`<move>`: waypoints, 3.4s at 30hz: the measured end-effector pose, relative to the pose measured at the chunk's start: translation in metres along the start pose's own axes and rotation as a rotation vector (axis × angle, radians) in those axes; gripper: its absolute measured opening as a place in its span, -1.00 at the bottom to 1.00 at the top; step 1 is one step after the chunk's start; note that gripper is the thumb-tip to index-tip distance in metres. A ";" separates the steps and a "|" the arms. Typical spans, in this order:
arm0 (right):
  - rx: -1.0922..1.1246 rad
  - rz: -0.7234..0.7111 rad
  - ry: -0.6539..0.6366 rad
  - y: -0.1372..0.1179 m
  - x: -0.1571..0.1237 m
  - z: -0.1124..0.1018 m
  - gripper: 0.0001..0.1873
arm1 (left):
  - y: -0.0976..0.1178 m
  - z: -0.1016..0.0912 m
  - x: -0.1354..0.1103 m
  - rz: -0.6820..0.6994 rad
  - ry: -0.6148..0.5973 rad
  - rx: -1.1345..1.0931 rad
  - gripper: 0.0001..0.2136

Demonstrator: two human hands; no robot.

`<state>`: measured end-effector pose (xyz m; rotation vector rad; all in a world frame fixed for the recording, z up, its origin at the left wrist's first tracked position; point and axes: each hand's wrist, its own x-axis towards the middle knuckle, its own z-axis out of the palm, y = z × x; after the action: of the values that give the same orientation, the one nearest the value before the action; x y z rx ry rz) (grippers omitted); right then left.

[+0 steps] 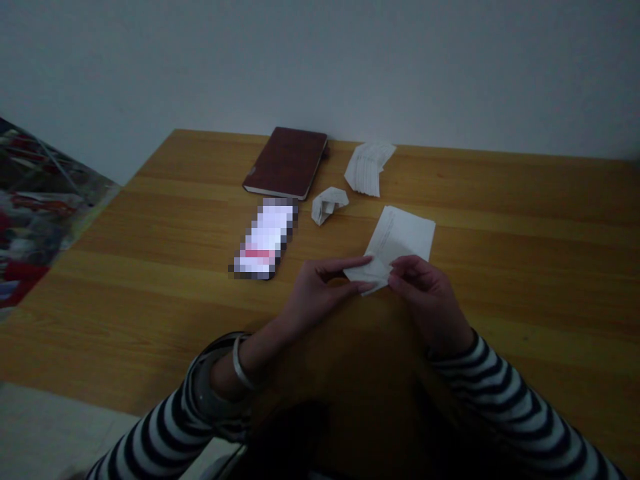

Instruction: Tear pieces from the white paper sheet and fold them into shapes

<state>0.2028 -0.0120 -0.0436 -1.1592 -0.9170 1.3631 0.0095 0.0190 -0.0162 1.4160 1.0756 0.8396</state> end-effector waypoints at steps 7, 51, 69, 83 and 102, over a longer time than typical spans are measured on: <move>-0.078 -0.089 0.085 0.000 -0.003 0.001 -0.84 | 0.002 -0.001 -0.002 -0.101 0.056 0.022 -0.68; -0.142 -0.078 0.133 -0.002 -0.009 0.013 -0.46 | -0.020 0.009 -0.018 0.476 0.138 0.566 -0.75; -0.419 -0.314 -0.067 -0.016 0.000 -0.004 -0.71 | 0.003 0.005 -0.012 0.186 0.030 0.417 -0.86; -0.500 -0.249 -0.033 -0.013 -0.005 0.002 -0.90 | -0.003 0.008 -0.009 0.008 -0.021 0.174 -0.83; -0.413 -0.247 0.042 -0.009 -0.012 0.009 -0.91 | -0.005 0.012 -0.015 0.236 0.090 0.369 -0.92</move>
<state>0.1958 -0.0221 -0.0316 -1.3239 -1.3053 0.9709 0.0145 0.0004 -0.0215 1.8564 1.1898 0.9105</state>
